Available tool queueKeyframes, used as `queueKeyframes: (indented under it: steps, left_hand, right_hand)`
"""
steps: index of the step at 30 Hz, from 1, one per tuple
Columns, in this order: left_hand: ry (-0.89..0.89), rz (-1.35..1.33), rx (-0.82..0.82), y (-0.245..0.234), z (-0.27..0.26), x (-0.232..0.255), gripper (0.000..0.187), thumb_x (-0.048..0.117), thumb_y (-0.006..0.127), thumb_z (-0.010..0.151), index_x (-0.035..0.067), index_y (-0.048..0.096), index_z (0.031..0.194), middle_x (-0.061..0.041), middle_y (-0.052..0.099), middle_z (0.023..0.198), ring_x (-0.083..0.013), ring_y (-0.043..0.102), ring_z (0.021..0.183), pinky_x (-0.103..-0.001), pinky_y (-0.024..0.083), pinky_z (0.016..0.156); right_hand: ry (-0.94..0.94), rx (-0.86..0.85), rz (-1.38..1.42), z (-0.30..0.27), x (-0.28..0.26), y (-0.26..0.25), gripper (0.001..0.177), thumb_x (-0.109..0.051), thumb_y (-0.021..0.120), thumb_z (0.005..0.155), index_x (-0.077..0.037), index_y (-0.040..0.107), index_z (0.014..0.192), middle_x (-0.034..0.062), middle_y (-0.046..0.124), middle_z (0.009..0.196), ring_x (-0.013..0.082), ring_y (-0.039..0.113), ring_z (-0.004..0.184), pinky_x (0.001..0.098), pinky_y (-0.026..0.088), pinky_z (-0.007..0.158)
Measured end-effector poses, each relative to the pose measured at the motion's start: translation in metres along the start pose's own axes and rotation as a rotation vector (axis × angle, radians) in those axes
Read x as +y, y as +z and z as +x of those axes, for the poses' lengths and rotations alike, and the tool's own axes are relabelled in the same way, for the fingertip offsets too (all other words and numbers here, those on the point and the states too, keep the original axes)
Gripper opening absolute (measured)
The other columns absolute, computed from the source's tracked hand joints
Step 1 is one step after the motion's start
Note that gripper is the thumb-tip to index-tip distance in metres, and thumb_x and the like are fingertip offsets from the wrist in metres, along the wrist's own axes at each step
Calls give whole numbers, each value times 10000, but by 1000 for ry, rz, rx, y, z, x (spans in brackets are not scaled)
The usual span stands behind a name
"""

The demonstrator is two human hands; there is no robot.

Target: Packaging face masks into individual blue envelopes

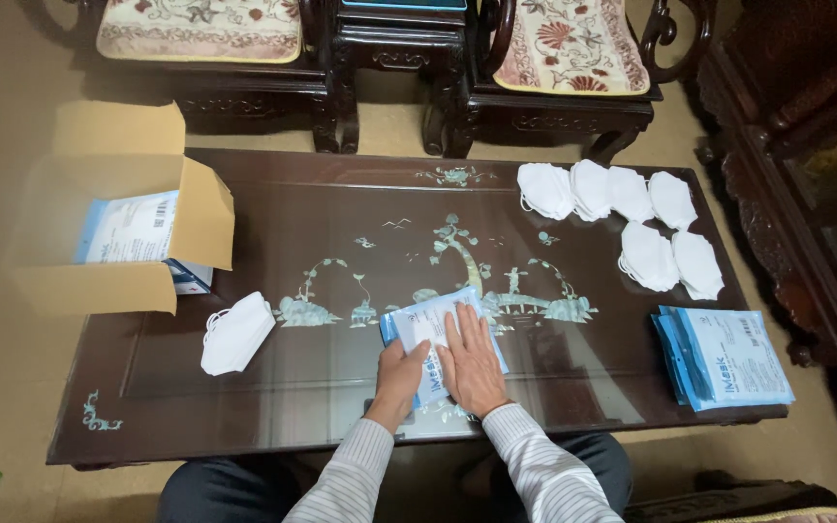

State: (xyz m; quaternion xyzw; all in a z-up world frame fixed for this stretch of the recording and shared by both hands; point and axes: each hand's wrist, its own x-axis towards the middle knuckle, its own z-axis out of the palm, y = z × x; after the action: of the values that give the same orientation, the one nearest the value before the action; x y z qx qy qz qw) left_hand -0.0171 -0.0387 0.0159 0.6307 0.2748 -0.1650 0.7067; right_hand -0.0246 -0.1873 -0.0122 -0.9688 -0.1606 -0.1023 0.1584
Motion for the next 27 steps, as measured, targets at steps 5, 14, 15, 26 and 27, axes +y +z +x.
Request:
queueKeyframes:
  steps: [5, 14, 15, 26, 27]
  left_hand:
    - [18, 17, 12, -2, 0, 1, 388, 279, 802, 885, 11, 750, 1160, -136, 747, 891, -237, 707, 842, -383, 550, 730]
    - [163, 284, 55, -21, 59, -57, 437, 399, 756, 885, 35, 731, 1127, -177, 741, 980, -308, 696, 927, -429, 532, 733]
    - [183, 359, 52, -27, 54, -46, 533, 444, 719, 903, 26, 705, 1234, -226, 748, 1153, -396, 700, 1110, -479, 564, 878]
    - [290, 119, 37, -77, 10, 0, 390, 188, 594, 992, 16, 630, 1340, -128, 734, 908, -188, 631, 631, -332, 588, 604]
    - [306, 145, 47, -77, 13, -3, 369, 194, 587, 997, 25, 648, 1319, -126, 744, 912, -180, 633, 624, -327, 593, 600]
  right_hand:
    - [8, -41, -20, 1, 0, 0, 612, -420, 349, 1113, -66, 315, 1612, 225, 233, 1679, 368, 193, 1557, 507, 84, 1276]
    - [20, -56, -91, 5, -4, -4, 632, -456, 430, 1080, -49, 399, 1562, 245, 310, 1642, 384, 271, 1533, 549, 138, 1257]
    - [13, -46, -90, 5, -6, -6, 638, -459, 466, 1070, -41, 420, 1550, 257, 331, 1629, 397, 293, 1522, 561, 160, 1247]
    - [133, 69, -250, -13, 95, -5, 601, -385, 462, 1062, 4, 414, 1518, 258, 333, 1625, 470, 286, 1509, 639, 211, 1216]
    - [174, 78, -301, -17, 113, -4, 576, -369, 463, 1055, 3, 449, 1495, 253, 362, 1615, 466, 300, 1505, 637, 235, 1207]
